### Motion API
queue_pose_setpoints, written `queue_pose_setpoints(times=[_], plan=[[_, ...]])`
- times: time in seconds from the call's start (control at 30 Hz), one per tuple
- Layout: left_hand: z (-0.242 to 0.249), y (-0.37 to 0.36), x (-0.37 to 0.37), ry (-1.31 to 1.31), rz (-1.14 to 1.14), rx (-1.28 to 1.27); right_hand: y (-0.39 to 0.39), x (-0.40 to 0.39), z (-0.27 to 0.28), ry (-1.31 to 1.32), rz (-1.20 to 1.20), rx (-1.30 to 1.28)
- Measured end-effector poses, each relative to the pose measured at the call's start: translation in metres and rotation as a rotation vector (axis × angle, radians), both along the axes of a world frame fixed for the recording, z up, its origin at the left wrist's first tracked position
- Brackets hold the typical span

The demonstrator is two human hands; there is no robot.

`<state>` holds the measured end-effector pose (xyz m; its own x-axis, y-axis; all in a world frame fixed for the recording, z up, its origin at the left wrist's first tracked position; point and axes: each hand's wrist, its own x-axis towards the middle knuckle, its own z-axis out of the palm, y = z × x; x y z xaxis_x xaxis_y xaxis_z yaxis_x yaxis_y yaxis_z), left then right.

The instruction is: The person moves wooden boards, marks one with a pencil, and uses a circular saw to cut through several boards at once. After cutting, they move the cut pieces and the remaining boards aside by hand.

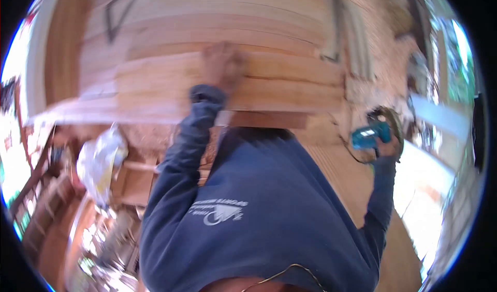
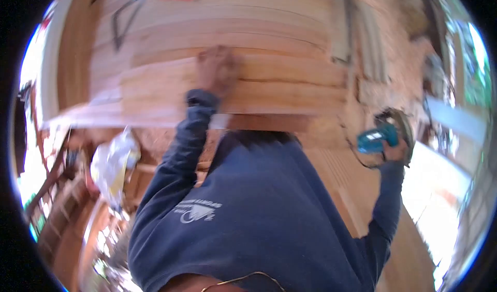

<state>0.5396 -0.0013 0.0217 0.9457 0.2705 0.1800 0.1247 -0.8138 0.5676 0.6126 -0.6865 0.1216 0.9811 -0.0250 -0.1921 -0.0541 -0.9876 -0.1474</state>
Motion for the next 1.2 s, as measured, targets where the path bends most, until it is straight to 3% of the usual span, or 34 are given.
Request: queue_pose_setpoints(times=[0.07, 0.23, 0.33, 0.47, 0.67, 1.0, 1.2], plan=[[-0.017, -0.016, 0.014, -0.07, 0.103, 0.272, 0.018, -0.068, 0.002, -0.041, -0.246, 0.239], [-0.016, -0.068, 0.055, -0.06, -0.181, 0.179, 0.106, -0.187, 0.013, -0.175, -0.498, 0.674], [0.0, -0.135, 0.113, -0.072, -0.401, 0.083, 0.148, -0.192, 0.049, -0.221, -0.581, 0.771], [-0.02, -0.17, 0.142, -0.001, -0.581, -0.015, 0.216, -0.2, 0.065, -0.149, -0.681, 0.901], [-0.008, -0.16, 0.135, 0.142, -0.605, -0.077, 0.266, -0.197, 0.047, -0.106, -0.582, 0.979], [-0.044, -0.166, 0.147, 0.016, -0.699, 0.034, 0.284, -0.189, 0.042, -0.043, -0.591, 1.185], [-0.025, -0.182, 0.126, -0.129, -0.663, 0.163, 0.265, -0.195, 0.027, -0.017, -0.483, 1.249]])
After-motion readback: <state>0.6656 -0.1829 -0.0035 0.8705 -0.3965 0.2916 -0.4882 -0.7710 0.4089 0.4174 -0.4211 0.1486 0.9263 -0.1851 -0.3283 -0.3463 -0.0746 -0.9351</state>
